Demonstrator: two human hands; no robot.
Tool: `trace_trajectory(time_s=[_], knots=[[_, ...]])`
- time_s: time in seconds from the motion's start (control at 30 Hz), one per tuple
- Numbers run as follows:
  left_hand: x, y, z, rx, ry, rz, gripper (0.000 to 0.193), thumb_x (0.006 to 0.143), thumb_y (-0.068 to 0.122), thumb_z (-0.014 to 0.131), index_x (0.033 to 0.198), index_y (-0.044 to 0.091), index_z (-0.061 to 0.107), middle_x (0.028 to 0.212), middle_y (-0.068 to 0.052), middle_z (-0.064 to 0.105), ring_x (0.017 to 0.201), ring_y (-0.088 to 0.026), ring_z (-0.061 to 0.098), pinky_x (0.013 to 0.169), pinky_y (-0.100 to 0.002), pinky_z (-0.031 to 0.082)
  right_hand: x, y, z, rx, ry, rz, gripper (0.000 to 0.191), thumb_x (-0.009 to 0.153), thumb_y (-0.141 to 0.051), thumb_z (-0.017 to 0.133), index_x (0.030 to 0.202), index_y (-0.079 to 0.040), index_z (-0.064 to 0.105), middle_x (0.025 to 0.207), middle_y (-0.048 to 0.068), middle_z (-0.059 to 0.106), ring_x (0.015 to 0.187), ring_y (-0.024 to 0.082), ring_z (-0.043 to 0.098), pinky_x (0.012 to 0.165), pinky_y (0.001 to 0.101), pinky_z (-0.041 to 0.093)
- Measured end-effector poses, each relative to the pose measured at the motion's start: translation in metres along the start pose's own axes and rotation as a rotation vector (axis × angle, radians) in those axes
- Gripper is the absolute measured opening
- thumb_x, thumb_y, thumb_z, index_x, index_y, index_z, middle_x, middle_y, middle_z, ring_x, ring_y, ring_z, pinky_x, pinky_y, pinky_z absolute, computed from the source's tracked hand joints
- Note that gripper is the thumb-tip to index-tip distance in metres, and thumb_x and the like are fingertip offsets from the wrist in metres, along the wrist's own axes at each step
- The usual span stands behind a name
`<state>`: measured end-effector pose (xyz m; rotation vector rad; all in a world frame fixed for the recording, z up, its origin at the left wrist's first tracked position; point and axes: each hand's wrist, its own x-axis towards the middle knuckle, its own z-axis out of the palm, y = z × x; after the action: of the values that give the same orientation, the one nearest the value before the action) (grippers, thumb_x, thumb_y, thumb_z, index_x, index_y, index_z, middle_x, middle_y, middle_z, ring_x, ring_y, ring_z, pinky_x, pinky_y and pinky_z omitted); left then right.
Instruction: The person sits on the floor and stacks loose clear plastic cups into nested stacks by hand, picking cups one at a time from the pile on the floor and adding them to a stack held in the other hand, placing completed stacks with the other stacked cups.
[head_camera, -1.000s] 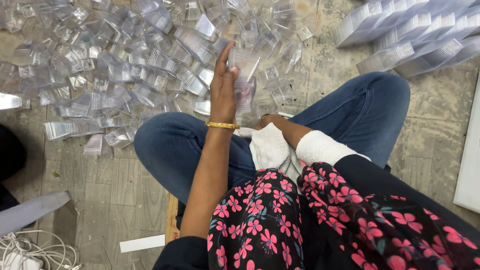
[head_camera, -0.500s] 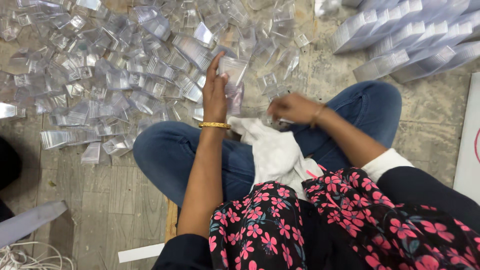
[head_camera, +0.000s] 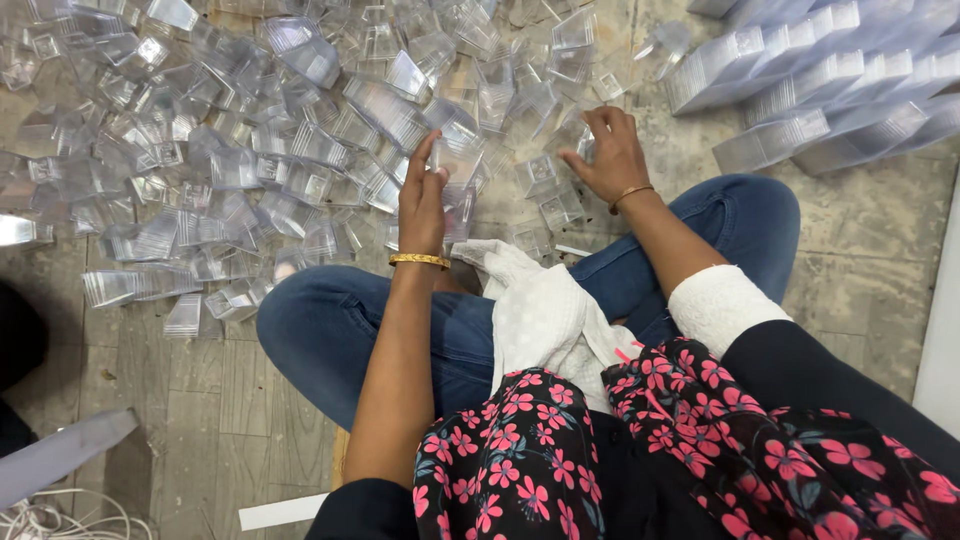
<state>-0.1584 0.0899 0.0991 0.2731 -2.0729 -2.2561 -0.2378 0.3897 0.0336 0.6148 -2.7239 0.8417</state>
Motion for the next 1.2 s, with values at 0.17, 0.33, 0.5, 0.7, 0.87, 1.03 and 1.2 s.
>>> trace_trajectory(time_s=[0.17,0.33,0.5,0.7,0.87,1.03,1.2], knots=[[-0.006,0.020,0.006,0.019,-0.027,-0.196,0.053,0.098,0.010,0.049,0.151,0.014,0.054,0.142,-0.021,0.045,0.113,-0.021,0.052,0.103,-0.032,0.041,-0.006,0.015,0.004,-0.041,-0.032,0.185,0.029,0.084,-0.013,0.083,0.110,-0.008,0.073,0.108,0.013,0.062,0.107,0.035,0.059,0.095,0.0438,0.049],[-0.014,0.028,0.009,0.011,-0.179,-0.049,0.053,0.099,0.008,0.050,0.152,0.013,0.054,0.149,-0.012,0.058,0.124,-0.019,0.055,0.114,-0.031,0.040,-0.012,0.032,0.002,-0.049,0.152,0.255,0.017,0.084,-0.006,0.081,0.100,-0.008,0.077,0.096,0.014,0.067,0.092,0.035,0.065,0.083,0.0436,0.053],[-0.014,0.021,0.009,0.049,-0.170,0.053,0.049,0.101,0.008,0.049,0.150,0.011,0.053,0.156,-0.012,0.052,0.149,-0.024,0.044,0.123,-0.034,0.030,-0.016,0.041,-0.016,0.248,0.156,0.585,0.008,0.090,-0.006,0.075,0.096,-0.008,0.079,0.088,0.007,0.078,0.075,0.016,0.076,0.071,0.0295,0.060],[-0.017,0.017,0.013,0.052,-0.087,0.045,0.038,0.106,0.016,0.050,0.143,0.010,0.055,0.135,-0.006,0.058,0.121,-0.017,0.051,0.108,-0.031,0.039,-0.043,0.026,-0.029,0.836,-0.144,0.797,0.010,0.088,-0.008,0.075,0.098,-0.009,0.079,0.093,0.005,0.077,0.075,0.007,0.068,0.070,0.0266,0.057],[-0.016,-0.004,0.016,0.026,-0.006,0.027,0.026,0.109,0.033,0.056,0.121,0.010,0.057,0.106,0.002,0.058,0.093,-0.008,0.051,0.087,-0.025,0.044,-0.055,0.007,-0.009,0.132,-0.246,0.458,0.013,0.084,-0.015,0.078,0.096,-0.008,0.081,0.087,0.012,0.077,0.078,0.020,0.073,0.075,0.0334,0.058],[-0.011,-0.029,0.007,-0.029,-0.002,-0.066,0.027,0.108,0.036,0.059,0.114,0.010,0.059,0.091,0.004,0.057,0.083,-0.006,0.047,0.075,-0.024,0.041,-0.045,0.020,-0.005,0.285,-0.353,0.659,0.013,0.084,-0.011,0.075,0.095,-0.005,0.079,0.085,0.009,0.076,0.076,0.016,0.072,0.073,0.0305,0.058],[-0.016,-0.033,0.010,0.142,-0.030,-0.164,0.029,0.103,0.037,0.062,0.111,0.009,0.060,0.088,0.001,0.061,0.078,-0.008,0.050,0.069,-0.026,0.042,-0.046,0.030,-0.007,0.760,-0.412,0.864,0.016,0.091,-0.003,0.064,0.103,-0.002,0.074,0.092,0.004,0.074,0.078,0.012,0.069,0.070,0.0257,0.059]])
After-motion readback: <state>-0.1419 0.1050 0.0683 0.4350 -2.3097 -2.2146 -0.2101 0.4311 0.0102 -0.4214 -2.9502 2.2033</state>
